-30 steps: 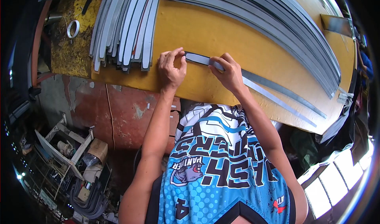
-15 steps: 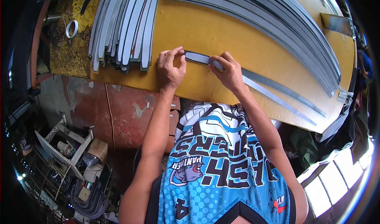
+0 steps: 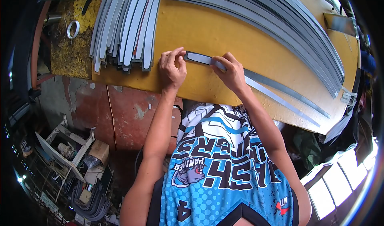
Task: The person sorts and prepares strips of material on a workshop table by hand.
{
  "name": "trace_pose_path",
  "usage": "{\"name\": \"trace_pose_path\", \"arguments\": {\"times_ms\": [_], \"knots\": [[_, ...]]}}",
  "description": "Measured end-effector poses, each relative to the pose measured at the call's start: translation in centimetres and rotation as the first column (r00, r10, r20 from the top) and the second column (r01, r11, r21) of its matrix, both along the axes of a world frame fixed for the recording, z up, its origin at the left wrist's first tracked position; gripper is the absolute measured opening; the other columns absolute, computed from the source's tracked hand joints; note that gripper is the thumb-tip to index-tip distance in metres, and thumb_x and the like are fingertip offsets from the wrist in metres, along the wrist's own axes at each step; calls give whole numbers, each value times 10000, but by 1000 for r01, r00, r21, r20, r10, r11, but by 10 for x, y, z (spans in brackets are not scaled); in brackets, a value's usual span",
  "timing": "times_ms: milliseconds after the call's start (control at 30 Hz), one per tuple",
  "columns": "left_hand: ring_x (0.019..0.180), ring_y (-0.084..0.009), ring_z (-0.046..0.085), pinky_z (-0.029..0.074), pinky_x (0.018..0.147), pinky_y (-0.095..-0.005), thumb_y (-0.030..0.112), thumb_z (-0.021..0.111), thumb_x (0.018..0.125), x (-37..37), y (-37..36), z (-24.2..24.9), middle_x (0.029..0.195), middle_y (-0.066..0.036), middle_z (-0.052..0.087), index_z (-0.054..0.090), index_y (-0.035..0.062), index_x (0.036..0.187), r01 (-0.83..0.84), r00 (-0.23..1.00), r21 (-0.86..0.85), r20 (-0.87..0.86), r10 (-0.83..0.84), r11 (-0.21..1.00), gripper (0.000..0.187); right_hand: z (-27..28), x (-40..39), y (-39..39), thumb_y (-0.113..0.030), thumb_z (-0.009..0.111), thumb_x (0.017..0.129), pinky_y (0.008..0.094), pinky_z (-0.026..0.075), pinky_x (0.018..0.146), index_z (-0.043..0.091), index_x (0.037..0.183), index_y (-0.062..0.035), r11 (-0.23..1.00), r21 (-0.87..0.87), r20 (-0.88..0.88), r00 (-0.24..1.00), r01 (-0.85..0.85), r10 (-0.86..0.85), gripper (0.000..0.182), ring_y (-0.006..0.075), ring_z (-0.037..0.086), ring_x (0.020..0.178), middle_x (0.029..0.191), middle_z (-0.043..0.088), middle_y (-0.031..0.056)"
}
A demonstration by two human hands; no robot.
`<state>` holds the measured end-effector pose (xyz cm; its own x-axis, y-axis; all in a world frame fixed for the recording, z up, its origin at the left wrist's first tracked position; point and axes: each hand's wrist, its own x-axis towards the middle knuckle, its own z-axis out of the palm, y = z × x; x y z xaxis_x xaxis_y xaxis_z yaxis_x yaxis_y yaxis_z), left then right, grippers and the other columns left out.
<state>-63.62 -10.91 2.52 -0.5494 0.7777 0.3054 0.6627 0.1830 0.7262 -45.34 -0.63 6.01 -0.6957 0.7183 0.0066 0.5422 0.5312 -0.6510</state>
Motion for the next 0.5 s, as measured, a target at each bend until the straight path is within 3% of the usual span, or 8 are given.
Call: {"name": "trace_pose_path", "arguments": {"times_ms": [267,500], "knots": [[838,-209,571,440,770,-344,148,723,752,4,5,2,842,0,668,629,94,1000,-28,999,-17,-36,27,999,271,-2,0,-1,-146,726,754,350,506,615,684,940,-98,1000,5,-19,1000,8,-8,196,269,600,689,806,568,92],[852,-211,566,452,778,-338,125,747,736,4,5,6,847,-23,673,651,83,970,-8,999,-35,-46,7,999,257,-2,0,-1,-147,715,752,361,487,595,671,921,-113,1000,2,-45,999,14,-14,179,272,588,688,796,550,86]]}}
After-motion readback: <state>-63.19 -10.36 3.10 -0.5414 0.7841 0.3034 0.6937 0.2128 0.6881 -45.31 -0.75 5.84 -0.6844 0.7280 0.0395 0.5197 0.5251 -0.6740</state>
